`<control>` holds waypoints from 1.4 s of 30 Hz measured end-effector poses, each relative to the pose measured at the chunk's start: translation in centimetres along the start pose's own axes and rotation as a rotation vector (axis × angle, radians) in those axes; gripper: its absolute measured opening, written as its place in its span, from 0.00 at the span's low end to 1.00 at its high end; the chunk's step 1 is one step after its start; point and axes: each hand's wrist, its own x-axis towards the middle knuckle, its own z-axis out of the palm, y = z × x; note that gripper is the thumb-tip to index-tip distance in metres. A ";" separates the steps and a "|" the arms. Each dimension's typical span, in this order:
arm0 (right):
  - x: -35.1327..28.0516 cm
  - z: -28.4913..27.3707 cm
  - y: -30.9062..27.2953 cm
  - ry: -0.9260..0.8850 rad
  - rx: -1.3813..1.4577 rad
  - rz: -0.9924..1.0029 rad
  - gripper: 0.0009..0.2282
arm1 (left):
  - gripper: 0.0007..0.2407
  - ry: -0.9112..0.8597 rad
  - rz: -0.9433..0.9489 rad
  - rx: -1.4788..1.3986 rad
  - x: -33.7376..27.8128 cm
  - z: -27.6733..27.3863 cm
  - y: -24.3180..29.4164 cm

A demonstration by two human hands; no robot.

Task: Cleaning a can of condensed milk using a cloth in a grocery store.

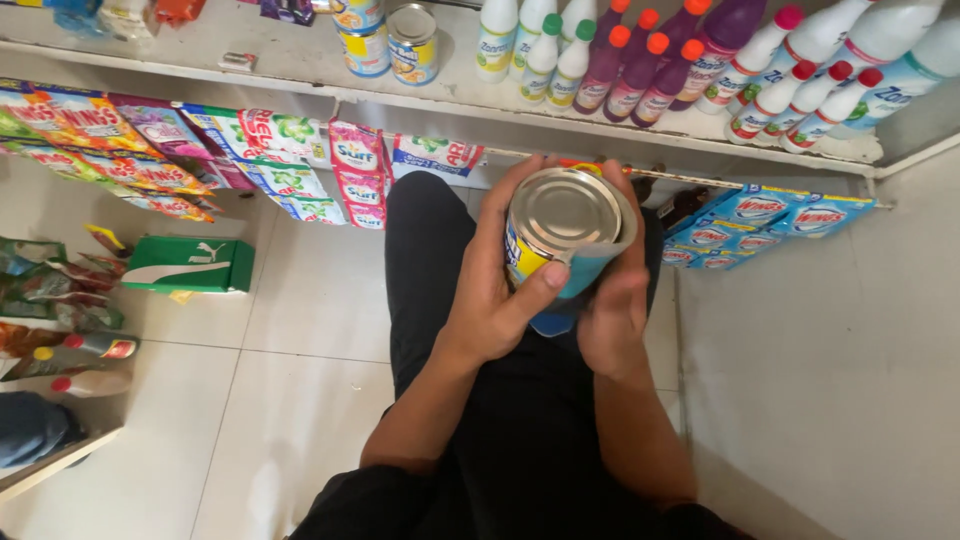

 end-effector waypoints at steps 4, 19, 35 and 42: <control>0.7 0.2 -0.7 0.191 -0.173 0.036 0.22 | 0.30 -0.047 0.014 0.034 -0.3 1.0 0.4; -4.7 -3.3 10.7 0.387 -0.099 -0.053 0.29 | 0.31 0.037 0.108 -0.104 -0.1 1.6 -3.9; -0.2 -1.6 5.0 0.188 -0.169 -0.359 0.53 | 0.29 0.060 0.058 -0.076 0.7 1.9 -3.3; 0.2 -1.5 4.4 0.107 0.450 -0.165 0.56 | 0.28 0.143 0.024 -0.194 0.9 2.8 -3.5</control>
